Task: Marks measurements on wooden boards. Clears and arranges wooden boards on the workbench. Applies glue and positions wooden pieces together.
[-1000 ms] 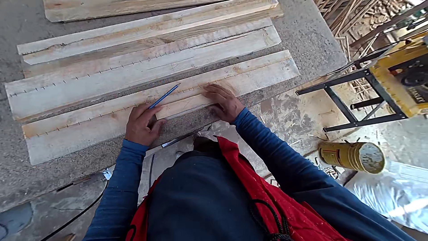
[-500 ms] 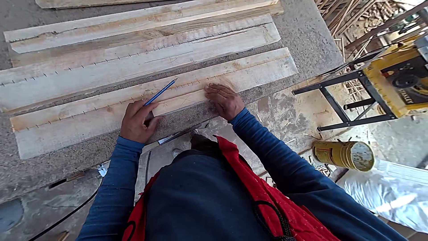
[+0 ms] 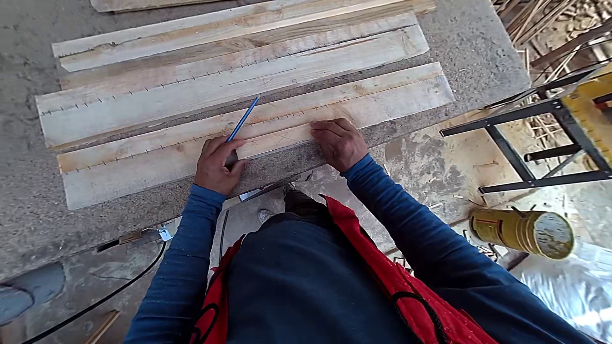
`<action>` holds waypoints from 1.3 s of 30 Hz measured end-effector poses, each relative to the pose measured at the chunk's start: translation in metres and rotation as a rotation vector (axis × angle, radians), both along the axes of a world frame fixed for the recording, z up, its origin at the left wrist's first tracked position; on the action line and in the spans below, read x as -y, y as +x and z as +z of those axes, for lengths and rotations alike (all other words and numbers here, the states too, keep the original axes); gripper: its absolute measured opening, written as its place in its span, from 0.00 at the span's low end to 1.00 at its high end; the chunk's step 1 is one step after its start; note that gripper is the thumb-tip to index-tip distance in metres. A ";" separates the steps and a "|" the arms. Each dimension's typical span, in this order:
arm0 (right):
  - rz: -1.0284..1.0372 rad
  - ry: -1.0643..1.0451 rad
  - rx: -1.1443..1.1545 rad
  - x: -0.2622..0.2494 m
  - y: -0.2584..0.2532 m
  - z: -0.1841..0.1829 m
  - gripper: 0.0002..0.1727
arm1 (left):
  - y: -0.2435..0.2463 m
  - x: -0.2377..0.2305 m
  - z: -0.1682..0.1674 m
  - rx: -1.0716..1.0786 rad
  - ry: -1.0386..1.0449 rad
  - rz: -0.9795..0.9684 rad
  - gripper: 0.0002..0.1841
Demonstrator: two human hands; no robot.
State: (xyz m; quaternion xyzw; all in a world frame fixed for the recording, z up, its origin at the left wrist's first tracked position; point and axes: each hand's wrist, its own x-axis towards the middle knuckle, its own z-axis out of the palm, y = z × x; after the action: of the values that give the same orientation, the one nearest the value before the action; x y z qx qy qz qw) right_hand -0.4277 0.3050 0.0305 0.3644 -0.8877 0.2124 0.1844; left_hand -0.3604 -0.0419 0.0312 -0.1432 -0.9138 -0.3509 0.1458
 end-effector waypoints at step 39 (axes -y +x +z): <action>-0.163 0.183 0.032 0.042 0.022 0.004 0.20 | -0.152 -0.094 0.135 0.452 -0.812 -0.644 0.20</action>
State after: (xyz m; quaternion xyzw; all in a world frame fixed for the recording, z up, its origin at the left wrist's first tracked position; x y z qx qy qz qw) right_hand -0.4061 0.2634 0.0346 0.3031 -0.9329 0.1206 0.1525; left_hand -0.5126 0.0522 0.1665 -0.3806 -0.8942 -0.0200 -0.2348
